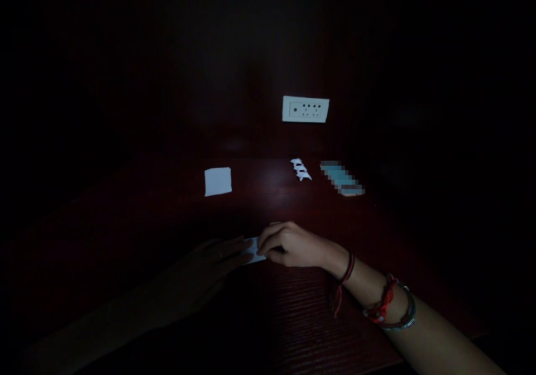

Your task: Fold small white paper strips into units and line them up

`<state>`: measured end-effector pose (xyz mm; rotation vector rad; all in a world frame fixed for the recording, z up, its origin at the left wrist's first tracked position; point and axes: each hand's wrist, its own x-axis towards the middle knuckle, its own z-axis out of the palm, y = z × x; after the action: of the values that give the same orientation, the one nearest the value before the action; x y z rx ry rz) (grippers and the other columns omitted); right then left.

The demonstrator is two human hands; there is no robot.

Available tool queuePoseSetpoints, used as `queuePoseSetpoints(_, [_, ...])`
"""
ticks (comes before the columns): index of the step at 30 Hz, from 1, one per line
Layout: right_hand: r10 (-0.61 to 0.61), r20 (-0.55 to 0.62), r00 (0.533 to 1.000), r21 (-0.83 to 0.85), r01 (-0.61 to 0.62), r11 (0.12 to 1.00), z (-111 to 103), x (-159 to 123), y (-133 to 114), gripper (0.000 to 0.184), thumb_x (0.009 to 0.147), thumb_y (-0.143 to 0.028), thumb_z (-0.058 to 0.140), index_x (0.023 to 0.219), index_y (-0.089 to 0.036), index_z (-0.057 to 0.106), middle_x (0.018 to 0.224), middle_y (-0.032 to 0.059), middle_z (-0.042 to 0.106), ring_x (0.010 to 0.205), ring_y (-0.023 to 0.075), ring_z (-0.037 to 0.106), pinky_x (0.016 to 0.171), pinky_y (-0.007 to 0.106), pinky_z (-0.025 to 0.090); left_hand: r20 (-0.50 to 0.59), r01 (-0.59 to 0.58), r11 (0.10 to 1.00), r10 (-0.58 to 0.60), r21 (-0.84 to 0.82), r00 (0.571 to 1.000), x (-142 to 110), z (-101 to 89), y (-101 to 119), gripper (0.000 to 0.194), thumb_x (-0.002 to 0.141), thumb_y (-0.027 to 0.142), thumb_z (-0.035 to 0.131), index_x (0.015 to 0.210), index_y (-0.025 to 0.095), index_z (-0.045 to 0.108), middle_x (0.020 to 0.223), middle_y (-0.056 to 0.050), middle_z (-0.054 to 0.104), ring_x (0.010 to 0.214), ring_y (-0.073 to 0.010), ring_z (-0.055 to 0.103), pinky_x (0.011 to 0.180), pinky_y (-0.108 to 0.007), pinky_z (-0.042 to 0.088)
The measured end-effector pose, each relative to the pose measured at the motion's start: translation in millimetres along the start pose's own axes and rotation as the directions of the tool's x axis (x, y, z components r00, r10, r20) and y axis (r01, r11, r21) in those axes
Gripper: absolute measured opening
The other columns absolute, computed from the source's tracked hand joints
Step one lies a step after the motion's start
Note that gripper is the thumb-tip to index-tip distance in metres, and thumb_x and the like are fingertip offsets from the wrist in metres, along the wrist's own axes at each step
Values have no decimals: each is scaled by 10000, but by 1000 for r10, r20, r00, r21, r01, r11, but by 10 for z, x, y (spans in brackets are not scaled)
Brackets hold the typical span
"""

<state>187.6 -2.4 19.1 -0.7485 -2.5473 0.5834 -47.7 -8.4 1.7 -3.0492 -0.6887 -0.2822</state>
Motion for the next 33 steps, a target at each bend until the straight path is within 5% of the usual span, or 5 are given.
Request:
queuePoseSetpoints(14, [1, 15, 1000, -13, -1, 1000, -18, -6, -24, 236, 721, -51, 486, 890, -140, 625, 924, 48, 610, 851, 124, 552, 789, 260, 439, -6, 57, 998, -57, -25, 998, 66, -25, 24, 570, 734, 36, 391, 1268, 216, 302, 1293, -24, 365, 1169, -196, 323, 926, -381, 287])
queuePoseSetpoints(33, [-59, 130, 990, -488, 116, 865, -62, 49, -94, 215, 801, -159, 408, 864, -157, 614, 848, 56, 579, 790, 148, 520, 776, 304, 395, -33, 87, 996, -86, 13, 996, 74, 39, 19, 583, 701, 34, 400, 1249, 212, 318, 1290, -8, 365, 1165, -189, 314, 927, -365, 275])
